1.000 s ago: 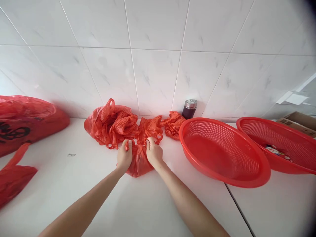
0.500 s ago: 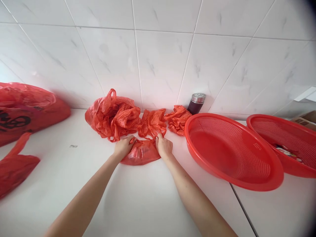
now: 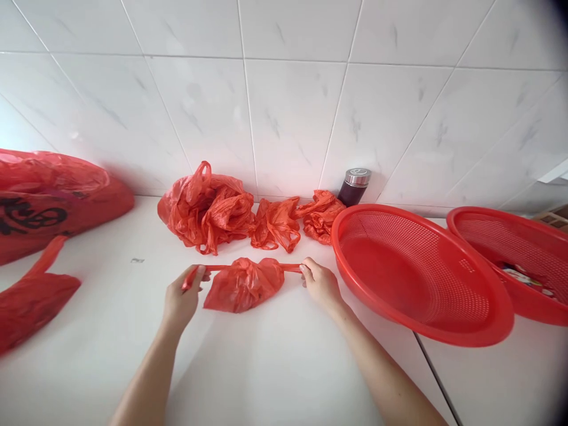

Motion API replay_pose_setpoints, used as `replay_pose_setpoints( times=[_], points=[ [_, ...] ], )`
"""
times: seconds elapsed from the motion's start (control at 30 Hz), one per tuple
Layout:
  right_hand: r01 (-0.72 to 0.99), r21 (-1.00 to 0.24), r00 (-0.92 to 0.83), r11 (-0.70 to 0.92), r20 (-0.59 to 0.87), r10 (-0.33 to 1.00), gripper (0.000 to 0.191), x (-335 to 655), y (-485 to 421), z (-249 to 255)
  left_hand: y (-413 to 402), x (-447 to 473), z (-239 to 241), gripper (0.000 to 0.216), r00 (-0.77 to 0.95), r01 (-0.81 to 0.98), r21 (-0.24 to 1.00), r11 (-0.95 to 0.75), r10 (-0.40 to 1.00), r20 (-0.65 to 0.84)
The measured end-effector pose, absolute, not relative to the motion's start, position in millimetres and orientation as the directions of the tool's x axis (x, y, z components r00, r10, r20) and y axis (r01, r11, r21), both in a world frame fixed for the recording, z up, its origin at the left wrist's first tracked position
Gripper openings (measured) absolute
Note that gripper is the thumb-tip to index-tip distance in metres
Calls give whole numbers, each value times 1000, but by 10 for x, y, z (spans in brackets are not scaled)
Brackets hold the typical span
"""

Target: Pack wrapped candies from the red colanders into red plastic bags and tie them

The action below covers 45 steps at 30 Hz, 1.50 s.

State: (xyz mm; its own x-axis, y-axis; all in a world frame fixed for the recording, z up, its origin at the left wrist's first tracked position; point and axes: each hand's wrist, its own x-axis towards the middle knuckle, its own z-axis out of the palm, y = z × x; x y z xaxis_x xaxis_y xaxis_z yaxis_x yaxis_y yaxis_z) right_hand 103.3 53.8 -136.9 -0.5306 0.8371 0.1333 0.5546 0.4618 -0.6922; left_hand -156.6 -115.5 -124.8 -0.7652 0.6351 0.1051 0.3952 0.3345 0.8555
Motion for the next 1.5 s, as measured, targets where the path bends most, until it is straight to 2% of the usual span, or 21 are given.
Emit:
replay_pose_setpoints(
  times=[0.2, 0.3, 0.37, 0.4, 0.47, 0.5, 0.57, 0.63, 0.7, 0.77, 0.87, 0.97, 1.13, 1.5],
  points=[
    [496, -765, -495, 411, 140, 857, 22, 1083, 591, -1304, -1275, -1484, -1168, 44, -782, 365, 878, 311, 614, 107],
    [407, -822, -494, 400, 170, 853, 25, 975, 545, -1136, -1206, -1361, -919, 39, -805, 434, 858, 274, 546, 232],
    [323, -848, -514, 421, 217, 830, 26, 859, 489, -984, -1130, -1238, -752, 42, -782, 573, 778, 259, 458, 424],
    [267, -858, -530, 439, 250, 810, 26, 793, 457, -904, -1081, -1170, -697, 40, -723, 663, 703, 256, 463, 513],
    [133, -874, -560, 467, 322, 763, 24, 663, 390, -752, -963, -1044, -678, 35, -555, 813, 532, 238, 593, 583],
    [59, -881, -572, 470, 356, 739, 23, 607, 360, -686, -900, -995, -712, 34, -477, 855, 470, 218, 685, 551],
    [-73, -894, -582, 443, 399, 708, 22, 527, 316, -594, -788, -938, -835, 28, -397, 877, 435, 202, 816, 421],
    [-173, -902, -567, 397, 421, 708, 23, 494, 308, -578, -717, -930, -970, 19, -392, 867, 448, 219, 855, 340],
    [-203, -905, -541, 373, 422, 728, 25, 487, 329, -650, -693, -944, -1060, 18, -405, 849, 471, 238, 867, 292],
    [-137, -905, -530, 402, 410, 742, 30, 478, 352, -795, -698, -956, -1096, 20, -422, 829, 501, 248, 865, 270],
    [75, -850, -572, 522, 392, 721, 46, 417, 326, -1068, -711, -950, -1097, 22, -427, 806, 545, 231, 865, 265],
    [220, -773, -585, 595, 384, 714, 34, 327, 242, -1287, -703, -937, -1105, 21, -399, 796, 574, 193, 880, 258],
    [294, -747, -563, 596, 368, 740, 25, 270, 202, -1420, -663, -980, -1101, 22, -374, 795, 577, 185, 899, 226],
    [419, -667, -594, 616, 312, 741, 27, 255, 224, -1460, -614, -1024, -1010, 22, -343, 810, 555, 188, 920, 190]
  ],
)
